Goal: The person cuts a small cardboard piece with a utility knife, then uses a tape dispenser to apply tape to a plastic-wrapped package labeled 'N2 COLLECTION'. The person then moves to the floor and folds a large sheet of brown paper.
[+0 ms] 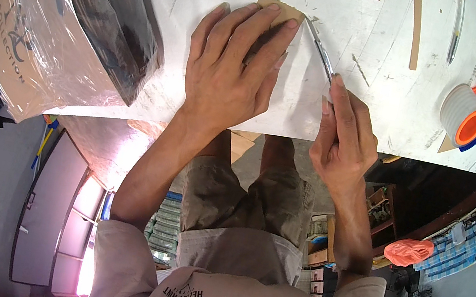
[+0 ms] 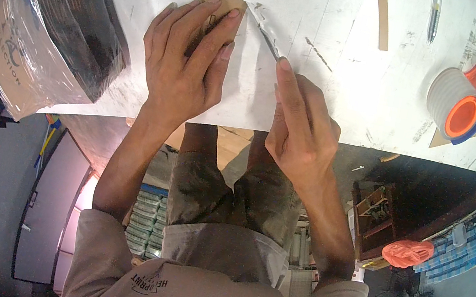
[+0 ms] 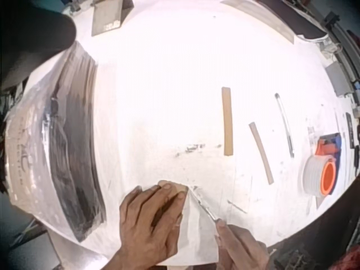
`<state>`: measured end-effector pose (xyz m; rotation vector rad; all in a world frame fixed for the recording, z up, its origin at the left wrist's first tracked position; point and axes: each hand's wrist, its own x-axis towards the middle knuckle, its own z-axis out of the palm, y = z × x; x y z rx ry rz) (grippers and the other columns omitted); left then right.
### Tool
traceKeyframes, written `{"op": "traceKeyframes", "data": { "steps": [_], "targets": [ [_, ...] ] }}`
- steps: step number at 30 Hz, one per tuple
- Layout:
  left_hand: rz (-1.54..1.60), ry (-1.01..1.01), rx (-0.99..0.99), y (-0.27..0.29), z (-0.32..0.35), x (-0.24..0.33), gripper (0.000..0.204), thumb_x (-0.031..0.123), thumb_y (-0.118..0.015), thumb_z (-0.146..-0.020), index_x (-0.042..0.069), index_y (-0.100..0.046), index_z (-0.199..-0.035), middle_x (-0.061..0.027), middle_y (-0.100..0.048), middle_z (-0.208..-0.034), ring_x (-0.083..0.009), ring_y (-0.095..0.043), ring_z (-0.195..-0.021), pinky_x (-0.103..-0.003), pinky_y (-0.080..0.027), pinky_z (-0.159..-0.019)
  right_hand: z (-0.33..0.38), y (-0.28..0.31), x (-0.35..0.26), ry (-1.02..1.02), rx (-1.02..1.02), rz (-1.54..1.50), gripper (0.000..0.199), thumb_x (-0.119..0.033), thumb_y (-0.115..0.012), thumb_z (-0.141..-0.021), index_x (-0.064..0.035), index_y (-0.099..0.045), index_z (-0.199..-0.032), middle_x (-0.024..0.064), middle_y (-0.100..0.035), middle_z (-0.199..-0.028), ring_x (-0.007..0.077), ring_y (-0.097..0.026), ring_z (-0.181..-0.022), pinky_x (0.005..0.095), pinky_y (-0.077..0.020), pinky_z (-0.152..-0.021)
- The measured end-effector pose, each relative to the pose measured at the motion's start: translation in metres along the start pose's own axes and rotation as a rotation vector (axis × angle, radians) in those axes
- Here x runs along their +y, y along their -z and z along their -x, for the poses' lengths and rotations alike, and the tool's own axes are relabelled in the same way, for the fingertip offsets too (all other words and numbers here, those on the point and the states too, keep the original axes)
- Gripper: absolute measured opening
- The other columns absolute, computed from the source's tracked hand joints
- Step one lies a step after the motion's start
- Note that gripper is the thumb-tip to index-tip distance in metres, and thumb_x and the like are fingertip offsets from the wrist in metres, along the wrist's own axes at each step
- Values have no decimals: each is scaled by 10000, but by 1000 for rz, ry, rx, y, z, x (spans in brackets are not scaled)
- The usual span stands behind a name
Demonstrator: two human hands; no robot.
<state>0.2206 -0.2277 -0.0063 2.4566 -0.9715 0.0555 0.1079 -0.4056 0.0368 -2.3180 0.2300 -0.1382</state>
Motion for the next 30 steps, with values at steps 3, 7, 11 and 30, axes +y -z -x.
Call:
{"op": "traceKeyframes", "data": {
  "steps": [3,7,11,30],
  "targets": [
    [1,7,-10,1,-1,0,496,179,-713,-841,183,-707,-1337,-52,-615,-1394,-269,-556,-1262,-491,-384,-1139,-2,0,0,24,3,-7,425,164,-649,-897,70,-662,-1312,247,-724,-1082,315,-763,-909,350,-614,-727],
    [-6,1,7,0,-2,1,473,190,-709,-856,184,-715,-1328,-49,-619,-1381,-267,-557,-1256,-492,-386,-1131,-2,-1,-3,11,0,3,435,162,-646,-896,64,-660,-1320,235,-723,-1059,308,-763,-888,349,-611,-715],
    [-13,8,-35,5,-4,3,412,207,-711,-919,191,-719,-1331,-66,-602,-1390,-286,-559,-1271,-509,-387,-1123,4,-1,-10,-38,-29,43,444,157,-639,-898,61,-654,-1331,227,-720,-1039,302,-762,-880,351,-611,-710],
    [-19,-1,37,0,-1,1,413,238,-712,-894,207,-732,-1305,-50,-622,-1325,-265,-566,-1214,-496,-401,-1113,3,-16,-9,9,94,-15,531,148,-658,-868,34,-624,-1385,200,-697,-1045,300,-756,-871,380,-621,-640]
  ]
}}
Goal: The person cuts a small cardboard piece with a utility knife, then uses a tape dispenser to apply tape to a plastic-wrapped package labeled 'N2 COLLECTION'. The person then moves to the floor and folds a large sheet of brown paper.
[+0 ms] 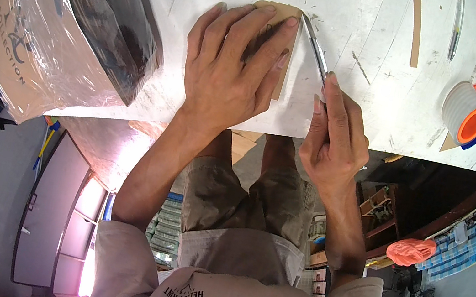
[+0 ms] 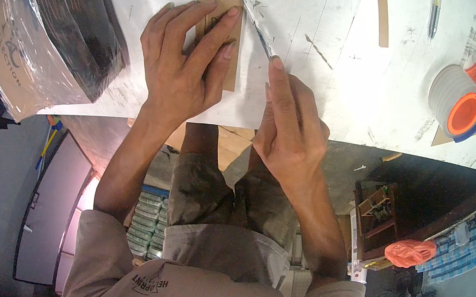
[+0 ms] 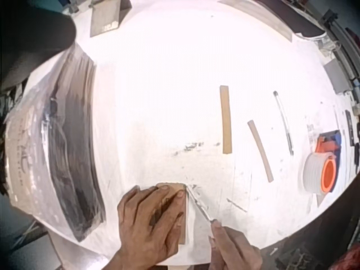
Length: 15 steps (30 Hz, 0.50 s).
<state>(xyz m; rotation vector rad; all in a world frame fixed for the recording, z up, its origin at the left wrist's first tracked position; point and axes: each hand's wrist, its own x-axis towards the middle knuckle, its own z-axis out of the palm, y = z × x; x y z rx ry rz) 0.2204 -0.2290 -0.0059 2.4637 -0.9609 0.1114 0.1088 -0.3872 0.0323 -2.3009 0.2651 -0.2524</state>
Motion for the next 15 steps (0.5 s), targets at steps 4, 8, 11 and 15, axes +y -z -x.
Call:
{"op": "traceKeyframes", "data": {
  "steps": [4,8,11,15],
  "targets": [
    [2,-6,14,-1,0,-1,404,258,-714,-899,212,-736,-1299,-46,-624,-1319,-260,-569,-1206,-494,-403,-1105,-2,2,-4,-33,-12,-4,426,139,-644,-915,65,-652,-1335,235,-719,-1049,295,-761,-899,342,-615,-704],
    [8,-2,13,0,-3,-1,393,265,-715,-900,220,-741,-1289,-38,-627,-1297,-257,-571,-1201,-497,-402,-1103,-2,0,-8,-55,-29,13,435,135,-642,-917,63,-643,-1346,231,-715,-1051,299,-758,-882,343,-612,-697],
    [20,5,11,1,-2,0,382,275,-719,-899,226,-745,-1277,-31,-627,-1284,-255,-575,-1193,-499,-402,-1100,5,-1,-13,-98,-61,65,443,130,-641,-918,60,-635,-1355,227,-712,-1054,302,-755,-873,348,-611,-692],
    [23,5,5,1,0,1,367,300,-732,-892,234,-752,-1252,-24,-628,-1276,-255,-583,-1181,-498,-403,-1097,16,5,-13,-97,-47,69,438,127,-639,-921,61,-633,-1354,226,-713,-1050,309,-753,-867,355,-610,-690]
  ]
}}
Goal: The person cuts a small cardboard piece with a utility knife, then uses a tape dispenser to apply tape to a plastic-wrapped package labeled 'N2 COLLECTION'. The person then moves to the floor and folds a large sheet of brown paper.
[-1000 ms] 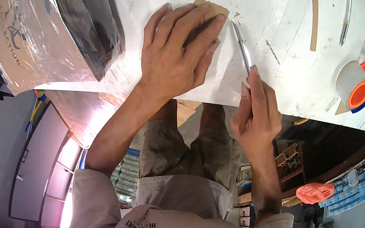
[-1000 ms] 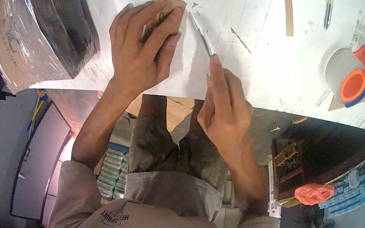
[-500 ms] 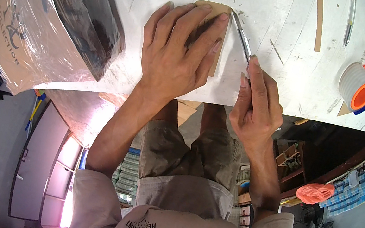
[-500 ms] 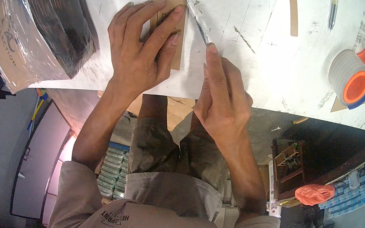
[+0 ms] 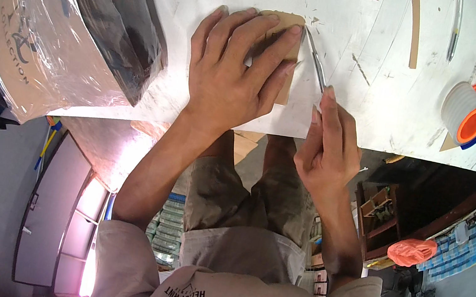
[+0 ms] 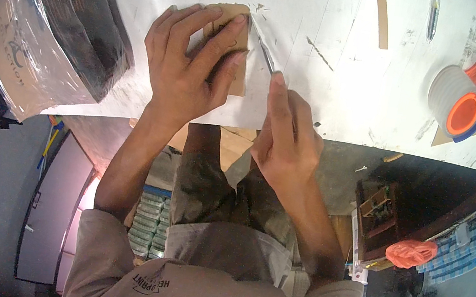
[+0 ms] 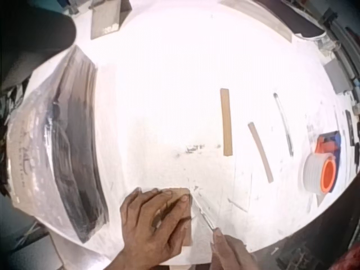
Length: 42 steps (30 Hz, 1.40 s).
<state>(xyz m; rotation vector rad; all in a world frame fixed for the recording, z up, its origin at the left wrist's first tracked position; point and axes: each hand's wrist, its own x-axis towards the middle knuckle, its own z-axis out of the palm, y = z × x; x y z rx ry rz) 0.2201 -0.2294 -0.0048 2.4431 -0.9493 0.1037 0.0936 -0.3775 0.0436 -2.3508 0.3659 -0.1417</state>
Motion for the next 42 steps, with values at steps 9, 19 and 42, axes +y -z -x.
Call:
{"op": "traceKeyframes", "data": {
  "steps": [9,19,42],
  "targets": [
    [-18,-1,45,-3,-1,-1,355,341,-746,-890,224,-755,-1225,-17,-643,-1229,-243,-593,-1175,-495,-409,-1083,-8,-4,8,88,78,-48,533,142,-640,-873,60,-606,-1398,242,-693,-1078,303,-738,-848,358,-596,-652],
    [-24,1,51,-4,2,-1,347,380,-759,-892,210,-762,-1194,-16,-644,-1228,-240,-593,-1175,-491,-411,-1076,-8,-9,2,20,43,-70,449,120,-651,-932,59,-625,-1376,230,-711,-1039,283,-751,-887,340,-611,-692],
    [-16,27,9,-1,2,0,445,149,-715,-814,218,-760,-1252,10,-652,-1361,-235,-579,-1217,-478,-364,-1133,-14,1,13,91,73,-20,476,150,-669,-854,73,-652,-1324,223,-707,-1004,298,-743,-807,351,-594,-623]
  ]
}}
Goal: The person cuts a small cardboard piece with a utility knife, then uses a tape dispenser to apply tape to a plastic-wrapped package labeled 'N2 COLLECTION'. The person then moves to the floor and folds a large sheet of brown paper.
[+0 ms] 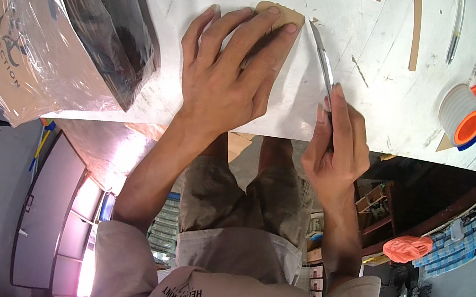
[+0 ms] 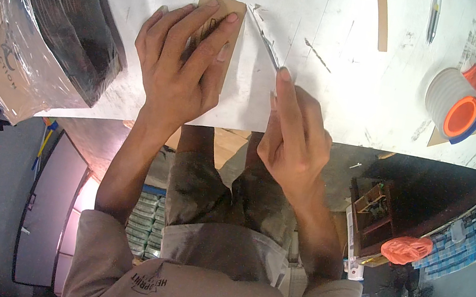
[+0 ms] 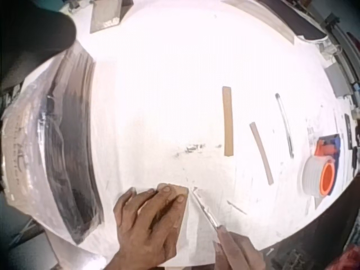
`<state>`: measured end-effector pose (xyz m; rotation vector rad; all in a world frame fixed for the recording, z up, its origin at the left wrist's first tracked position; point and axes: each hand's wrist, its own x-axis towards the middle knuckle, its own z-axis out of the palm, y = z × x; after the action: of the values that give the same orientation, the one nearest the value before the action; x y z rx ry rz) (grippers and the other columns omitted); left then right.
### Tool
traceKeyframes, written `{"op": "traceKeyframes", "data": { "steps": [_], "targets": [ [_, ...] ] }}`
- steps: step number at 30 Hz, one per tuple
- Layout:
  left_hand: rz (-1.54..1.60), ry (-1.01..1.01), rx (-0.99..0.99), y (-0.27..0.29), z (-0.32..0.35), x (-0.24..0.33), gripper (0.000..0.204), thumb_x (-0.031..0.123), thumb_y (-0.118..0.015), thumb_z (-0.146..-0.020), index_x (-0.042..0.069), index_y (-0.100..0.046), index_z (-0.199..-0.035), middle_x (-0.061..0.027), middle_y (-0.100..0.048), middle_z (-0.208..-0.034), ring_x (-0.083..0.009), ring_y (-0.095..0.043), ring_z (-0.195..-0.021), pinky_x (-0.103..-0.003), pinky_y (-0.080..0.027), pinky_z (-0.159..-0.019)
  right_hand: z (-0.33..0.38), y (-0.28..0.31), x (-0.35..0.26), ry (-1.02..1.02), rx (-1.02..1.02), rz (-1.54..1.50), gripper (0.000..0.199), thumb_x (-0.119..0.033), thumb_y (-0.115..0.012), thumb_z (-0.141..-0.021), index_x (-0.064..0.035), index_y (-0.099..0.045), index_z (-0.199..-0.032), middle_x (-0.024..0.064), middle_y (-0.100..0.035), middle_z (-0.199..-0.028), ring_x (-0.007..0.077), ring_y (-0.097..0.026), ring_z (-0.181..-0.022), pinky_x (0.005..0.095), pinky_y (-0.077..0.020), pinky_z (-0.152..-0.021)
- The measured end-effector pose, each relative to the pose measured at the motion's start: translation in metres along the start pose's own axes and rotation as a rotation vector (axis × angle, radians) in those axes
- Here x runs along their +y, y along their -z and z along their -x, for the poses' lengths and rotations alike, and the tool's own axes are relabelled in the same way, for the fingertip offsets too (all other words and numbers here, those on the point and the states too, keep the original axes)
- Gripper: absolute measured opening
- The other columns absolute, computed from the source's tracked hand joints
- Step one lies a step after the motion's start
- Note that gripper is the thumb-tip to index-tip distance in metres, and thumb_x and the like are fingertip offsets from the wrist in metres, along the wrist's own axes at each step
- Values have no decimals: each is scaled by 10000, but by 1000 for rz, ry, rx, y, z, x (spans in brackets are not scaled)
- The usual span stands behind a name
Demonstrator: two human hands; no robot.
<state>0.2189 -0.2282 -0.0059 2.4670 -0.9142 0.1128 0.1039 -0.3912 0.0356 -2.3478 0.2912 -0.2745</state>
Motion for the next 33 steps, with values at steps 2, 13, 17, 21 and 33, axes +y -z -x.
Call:
{"op": "traceKeyframes", "data": {
  "steps": [2,13,17,21,33],
  "targets": [
    [5,9,-7,0,0,0,469,119,-705,-804,218,-759,-1260,17,-648,-1384,-229,-577,-1222,-474,-354,-1144,-6,-2,6,27,-11,-10,492,155,-675,-841,57,-660,-1322,216,-710,-1000,291,-745,-799,352,-596,-617],
    [-15,23,-50,2,0,1,474,93,-691,-811,216,-759,-1264,36,-646,-1399,-211,-568,-1234,-467,-340,-1159,-11,7,12,38,-68,-19,523,170,-684,-806,26,-683,-1310,195,-709,-987,270,-736,-763,367,-590,-585],
    [-36,1,-66,1,2,-2,409,192,-705,-913,243,-729,-1318,17,-626,-1410,-226,-523,-1287,-482,-324,-1168,-11,12,10,29,-144,13,437,163,-654,-885,61,-669,-1310,233,-720,-1046,306,-758,-866,344,-610,-677],
    [-44,-7,-47,1,-1,-2,380,220,-728,-921,245,-738,-1301,15,-629,-1393,-223,-531,-1270,-478,-335,-1154,-9,10,7,65,-137,54,525,169,-639,-828,43,-659,-1337,203,-694,-1018,295,-731,-784,377,-590,-600],
    [-17,-7,40,-4,0,-1,373,181,-751,-845,212,-774,-1216,17,-662,-1338,-231,-575,-1182,-467,-395,-1089,-2,4,3,9,-28,-29,514,157,-680,-848,38,-654,-1347,205,-709,-997,280,-739,-806,359,-594,-616]
  ]
}}
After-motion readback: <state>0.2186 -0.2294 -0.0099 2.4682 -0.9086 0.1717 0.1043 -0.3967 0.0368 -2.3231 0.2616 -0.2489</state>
